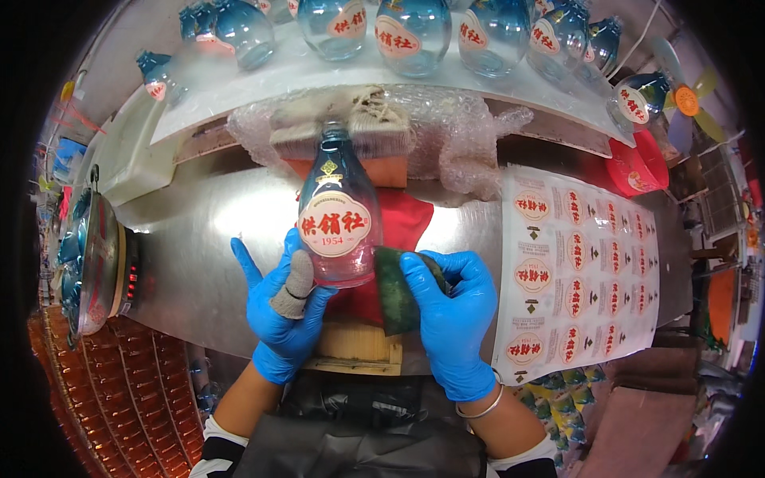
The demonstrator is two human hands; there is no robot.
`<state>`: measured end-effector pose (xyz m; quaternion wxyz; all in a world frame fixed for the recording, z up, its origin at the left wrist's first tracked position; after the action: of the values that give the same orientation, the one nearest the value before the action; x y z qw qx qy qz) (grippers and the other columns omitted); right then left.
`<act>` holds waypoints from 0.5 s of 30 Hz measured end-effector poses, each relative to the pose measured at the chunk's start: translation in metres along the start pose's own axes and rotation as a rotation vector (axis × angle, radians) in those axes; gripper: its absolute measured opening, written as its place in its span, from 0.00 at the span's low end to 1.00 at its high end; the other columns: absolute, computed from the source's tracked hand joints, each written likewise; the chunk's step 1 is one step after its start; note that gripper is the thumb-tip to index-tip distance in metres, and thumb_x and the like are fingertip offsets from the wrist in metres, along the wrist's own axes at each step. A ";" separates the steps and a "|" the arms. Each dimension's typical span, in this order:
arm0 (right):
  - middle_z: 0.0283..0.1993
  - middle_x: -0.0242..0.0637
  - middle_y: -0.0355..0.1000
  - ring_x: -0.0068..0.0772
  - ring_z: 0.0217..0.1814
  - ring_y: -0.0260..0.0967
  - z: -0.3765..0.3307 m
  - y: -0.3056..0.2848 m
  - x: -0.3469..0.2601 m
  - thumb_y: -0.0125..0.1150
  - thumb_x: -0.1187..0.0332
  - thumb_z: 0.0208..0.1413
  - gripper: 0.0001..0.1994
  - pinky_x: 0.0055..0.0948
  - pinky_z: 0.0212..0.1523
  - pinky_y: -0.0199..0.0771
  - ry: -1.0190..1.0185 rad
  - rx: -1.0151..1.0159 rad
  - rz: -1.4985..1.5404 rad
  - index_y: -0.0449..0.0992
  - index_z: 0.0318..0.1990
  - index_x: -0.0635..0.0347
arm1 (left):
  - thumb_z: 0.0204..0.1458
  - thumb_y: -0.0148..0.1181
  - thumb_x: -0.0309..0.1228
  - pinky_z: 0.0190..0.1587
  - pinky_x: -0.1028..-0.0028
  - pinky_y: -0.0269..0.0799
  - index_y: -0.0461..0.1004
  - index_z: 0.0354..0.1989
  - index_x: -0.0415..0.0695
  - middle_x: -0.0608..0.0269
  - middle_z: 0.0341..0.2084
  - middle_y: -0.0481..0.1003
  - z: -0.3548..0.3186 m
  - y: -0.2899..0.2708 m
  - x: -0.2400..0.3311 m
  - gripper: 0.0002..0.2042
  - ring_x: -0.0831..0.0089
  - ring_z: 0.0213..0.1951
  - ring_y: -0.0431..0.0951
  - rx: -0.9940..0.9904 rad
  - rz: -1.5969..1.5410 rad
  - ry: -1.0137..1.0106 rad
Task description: The person applies circular red and white labels to clear glass bottles. They retrieve bottles from a metal bowl, place them on a wooden stand, apply the label, smooth it with a green tool, and place the finished bottle on a shelf. The process is repeated for multiple bottles.
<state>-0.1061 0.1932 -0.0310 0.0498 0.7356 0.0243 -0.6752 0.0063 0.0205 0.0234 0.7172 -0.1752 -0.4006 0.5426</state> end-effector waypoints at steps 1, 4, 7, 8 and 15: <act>0.26 0.28 0.70 0.13 0.27 0.61 0.001 -0.005 0.016 0.68 0.72 0.46 0.09 0.16 0.29 0.64 0.083 0.028 0.017 0.71 0.27 0.61 | 0.40 0.67 0.30 0.62 0.41 0.25 0.68 0.55 0.47 0.52 0.47 0.72 0.000 0.000 0.000 0.29 0.63 0.42 0.78 0.018 -0.024 0.010; 0.28 0.29 0.71 0.13 0.27 0.62 -0.005 -0.012 0.024 0.67 0.73 0.46 0.09 0.16 0.30 0.64 0.133 0.078 0.094 0.70 0.27 0.61 | 0.41 0.66 0.30 0.63 0.41 0.24 0.67 0.55 0.44 0.53 0.46 0.74 -0.002 0.000 -0.004 0.28 0.63 0.42 0.78 0.013 -0.085 -0.032; 0.29 0.31 0.72 0.14 0.28 0.63 -0.010 0.000 -0.010 0.67 0.74 0.46 0.08 0.16 0.31 0.65 0.001 0.007 0.148 0.71 0.27 0.61 | 0.41 0.66 0.29 0.62 0.42 0.23 0.67 0.55 0.41 0.55 0.44 0.75 -0.005 -0.001 -0.009 0.29 0.64 0.40 0.78 0.052 -0.099 -0.016; 0.29 0.31 0.72 0.14 0.29 0.63 -0.010 0.006 -0.013 0.67 0.74 0.46 0.08 0.16 0.31 0.65 0.027 -0.004 0.174 0.71 0.27 0.61 | 0.41 0.66 0.30 0.62 0.42 0.23 0.67 0.55 0.41 0.55 0.43 0.75 -0.005 0.000 -0.010 0.29 0.64 0.39 0.78 0.040 -0.102 -0.022; 0.30 0.31 0.71 0.17 0.30 0.65 -0.007 -0.012 0.033 0.65 0.71 0.49 0.07 0.19 0.35 0.67 0.275 0.086 0.108 0.72 0.29 0.61 | 0.40 0.66 0.39 0.63 0.44 0.21 0.69 0.53 0.39 0.57 0.42 0.75 0.003 0.013 -0.026 0.30 0.65 0.40 0.77 -0.139 -0.138 -0.148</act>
<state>-0.0973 0.2050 -0.0640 0.0505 0.8228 -0.0376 -0.5648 -0.0068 0.0007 0.0066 0.7076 -0.1561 -0.5003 0.4740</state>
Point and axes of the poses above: each hand's wrist, its own z-axis towards the middle knuckle, its own y-axis out of the palm, x = y × z, the point moved 10 cm from there along z, towards the middle knuckle
